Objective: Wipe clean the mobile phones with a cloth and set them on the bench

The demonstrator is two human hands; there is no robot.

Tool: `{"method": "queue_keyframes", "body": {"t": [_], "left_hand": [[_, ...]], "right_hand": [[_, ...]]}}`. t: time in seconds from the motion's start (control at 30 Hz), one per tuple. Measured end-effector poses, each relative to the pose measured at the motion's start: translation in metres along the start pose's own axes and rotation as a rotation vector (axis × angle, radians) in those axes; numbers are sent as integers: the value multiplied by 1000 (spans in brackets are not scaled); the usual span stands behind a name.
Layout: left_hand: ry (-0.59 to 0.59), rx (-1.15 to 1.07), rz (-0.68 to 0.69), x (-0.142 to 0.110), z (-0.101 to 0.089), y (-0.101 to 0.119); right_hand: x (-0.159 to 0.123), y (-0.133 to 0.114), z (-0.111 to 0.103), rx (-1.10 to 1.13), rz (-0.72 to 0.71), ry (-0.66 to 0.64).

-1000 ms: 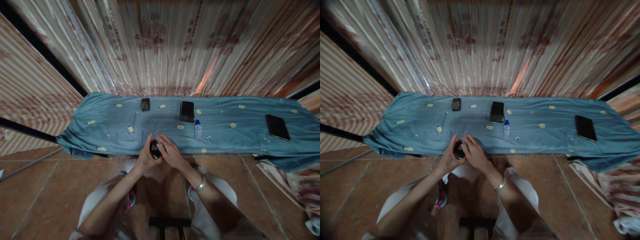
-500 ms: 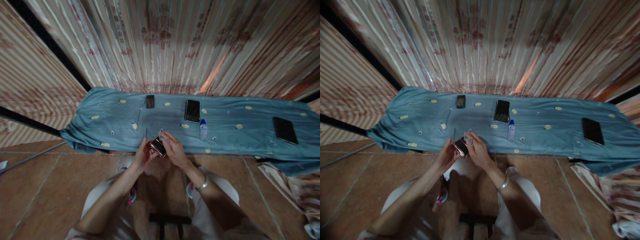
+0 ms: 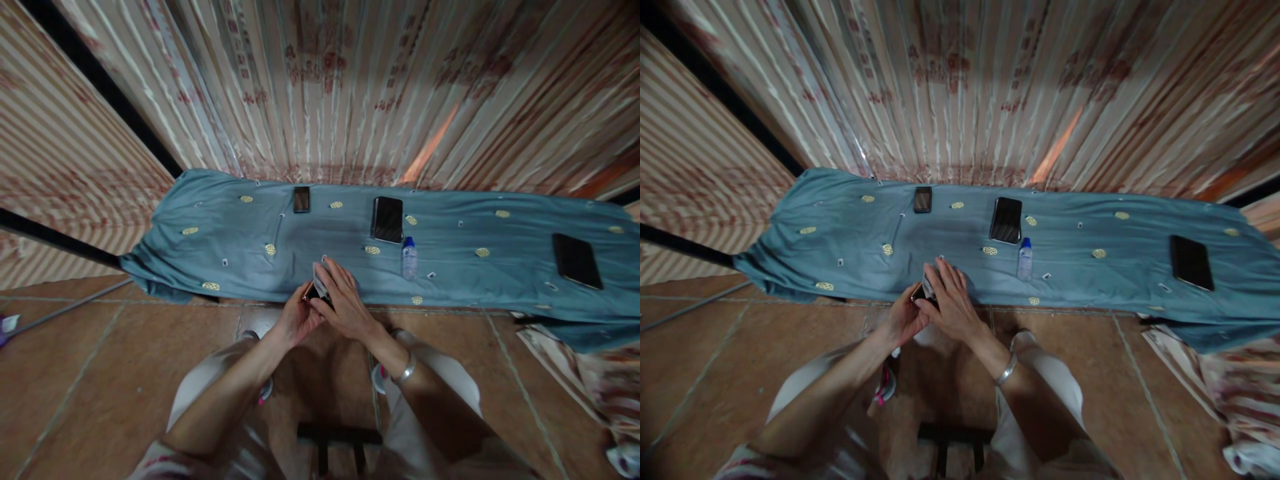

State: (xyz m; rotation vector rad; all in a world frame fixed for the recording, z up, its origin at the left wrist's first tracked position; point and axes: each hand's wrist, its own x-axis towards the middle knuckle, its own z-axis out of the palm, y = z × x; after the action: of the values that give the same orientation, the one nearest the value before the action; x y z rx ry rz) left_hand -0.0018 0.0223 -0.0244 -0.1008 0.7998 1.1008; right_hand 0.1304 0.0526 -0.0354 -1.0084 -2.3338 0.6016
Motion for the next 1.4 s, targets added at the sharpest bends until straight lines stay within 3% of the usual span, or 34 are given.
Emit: {"method": "queue_keyframes", "body": {"t": [0.17,0.57,0.77,1.13,1.4], "left_hand": [[51,-28,96,-1,4,5],[128,25,151,-1,-8,15],[112,-55,213,-6,1,30],[188,58,201,-9,4,13],[133,68,220,4,-7,20]], "right_hand": [[0,0,5,49,-126,-47],[-10,-17,19,145,-214,-111],[-10,-14,14,144,-214,-77],[-9,-14,20,96,-220,-35],[-12,-21,27,116,-305,-32]]}}
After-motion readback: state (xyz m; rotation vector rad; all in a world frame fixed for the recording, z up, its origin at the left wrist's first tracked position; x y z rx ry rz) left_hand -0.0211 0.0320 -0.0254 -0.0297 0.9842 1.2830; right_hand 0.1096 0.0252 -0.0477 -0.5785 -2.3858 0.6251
